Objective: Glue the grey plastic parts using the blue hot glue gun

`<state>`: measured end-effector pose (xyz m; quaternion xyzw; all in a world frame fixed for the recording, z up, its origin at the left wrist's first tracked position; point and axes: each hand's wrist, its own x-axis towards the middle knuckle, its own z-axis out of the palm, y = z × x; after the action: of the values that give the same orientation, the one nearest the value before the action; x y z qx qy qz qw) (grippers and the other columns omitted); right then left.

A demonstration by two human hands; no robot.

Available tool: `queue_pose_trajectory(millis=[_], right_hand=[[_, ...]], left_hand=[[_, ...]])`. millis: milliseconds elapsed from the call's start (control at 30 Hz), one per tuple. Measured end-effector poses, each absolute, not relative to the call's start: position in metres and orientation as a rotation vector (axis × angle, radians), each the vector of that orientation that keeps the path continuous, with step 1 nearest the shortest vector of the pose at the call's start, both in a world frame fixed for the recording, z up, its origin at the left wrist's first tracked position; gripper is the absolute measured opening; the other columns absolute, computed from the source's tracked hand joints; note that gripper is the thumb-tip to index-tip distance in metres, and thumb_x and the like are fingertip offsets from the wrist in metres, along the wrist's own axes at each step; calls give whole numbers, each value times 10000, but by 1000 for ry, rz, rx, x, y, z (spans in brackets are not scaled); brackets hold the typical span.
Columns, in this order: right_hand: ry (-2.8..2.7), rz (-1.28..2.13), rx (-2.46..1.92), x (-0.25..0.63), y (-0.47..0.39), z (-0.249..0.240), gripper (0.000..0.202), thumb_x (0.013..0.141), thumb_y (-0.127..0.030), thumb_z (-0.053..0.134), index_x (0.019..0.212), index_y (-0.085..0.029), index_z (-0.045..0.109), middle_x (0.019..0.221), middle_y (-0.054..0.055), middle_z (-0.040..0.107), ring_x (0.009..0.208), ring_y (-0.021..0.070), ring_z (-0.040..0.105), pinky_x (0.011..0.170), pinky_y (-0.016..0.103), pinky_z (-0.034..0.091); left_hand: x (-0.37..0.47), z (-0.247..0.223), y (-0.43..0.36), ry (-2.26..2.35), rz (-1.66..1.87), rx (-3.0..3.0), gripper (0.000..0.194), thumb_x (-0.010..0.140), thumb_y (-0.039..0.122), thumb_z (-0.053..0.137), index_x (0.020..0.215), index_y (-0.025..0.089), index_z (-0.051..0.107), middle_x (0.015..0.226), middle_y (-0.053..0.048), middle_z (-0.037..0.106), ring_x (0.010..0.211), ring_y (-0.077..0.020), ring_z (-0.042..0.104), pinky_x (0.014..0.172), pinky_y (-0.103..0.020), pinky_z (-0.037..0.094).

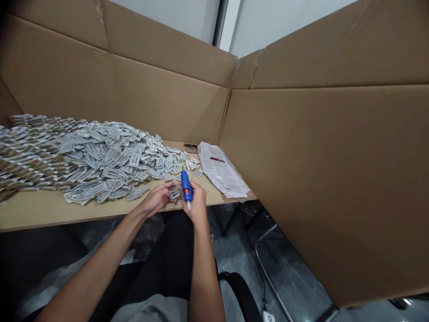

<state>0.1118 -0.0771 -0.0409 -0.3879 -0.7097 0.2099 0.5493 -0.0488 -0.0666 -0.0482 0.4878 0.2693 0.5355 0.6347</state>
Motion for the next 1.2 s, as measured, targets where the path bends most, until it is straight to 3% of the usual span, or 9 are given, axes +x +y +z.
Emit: queue_pose_trajectory(millis=[233, 433, 567, 800, 1000, 1200], right_hand=[[-1656, 418, -978, 105, -77, -44, 307, 890, -430, 611, 972, -150, 710, 688, 12, 610, 589, 164, 493, 583, 264, 397], [-1622, 405, -1000, 97, -77, -48, 250, 883, -403, 618, 972, -171, 648, 690, -10, 570, 576, 152, 471, 578, 261, 385], [-1596, 385, -1034, 94, -78, -48, 236, 885, -413, 615, 936, -183, 624, 684, -17, 556, 593, 153, 468, 587, 259, 387], [-1556, 391, -1082, 89, -77, -48, 255, 896, -443, 612, 924, -190, 625, 750, 18, 637, 624, 169, 517, 633, 272, 421], [-1551, 434, -1055, 90, -76, -48, 268, 894, -453, 631, 929, -187, 634, 803, 37, 675, 659, 179, 558, 676, 282, 457], [-1486, 596, -953, 100, -72, -50, 277, 875, -444, 665, 940, -176, 648, 835, 38, 683, 737, 188, 617, 720, 291, 496]], left_hand=[[-49, -52, -63, 616, 1226, 1108, 481, 607, 88, 605, 1067, 147, 734, 1008, -88, 727, 739, -146, 626, 657, -251, 498], [-54, -67, -52, 742, 1287, 1160, 550, 653, 161, 711, 1202, 191, 704, 862, -72, 718, 743, -211, 679, 652, -307, 528], [-57, -67, -53, 788, 1305, 1204, 622, 644, 165, 702, 1265, 197, 677, 871, -72, 717, 690, -197, 675, 610, -295, 520], [-57, -64, -56, 792, 1338, 1203, 694, 600, 105, 651, 1287, 200, 669, 932, -91, 730, 759, -221, 696, 635, -297, 532], [-56, -62, -57, 784, 1325, 1178, 686, 630, 95, 637, 1308, 201, 661, 997, -79, 743, 698, -163, 666, 585, -249, 498], [-51, -53, -61, 751, 1404, 1150, 557, 651, 100, 686, 1203, 171, 710, 1151, -89, 734, 1016, -203, 684, 827, -267, 531]])
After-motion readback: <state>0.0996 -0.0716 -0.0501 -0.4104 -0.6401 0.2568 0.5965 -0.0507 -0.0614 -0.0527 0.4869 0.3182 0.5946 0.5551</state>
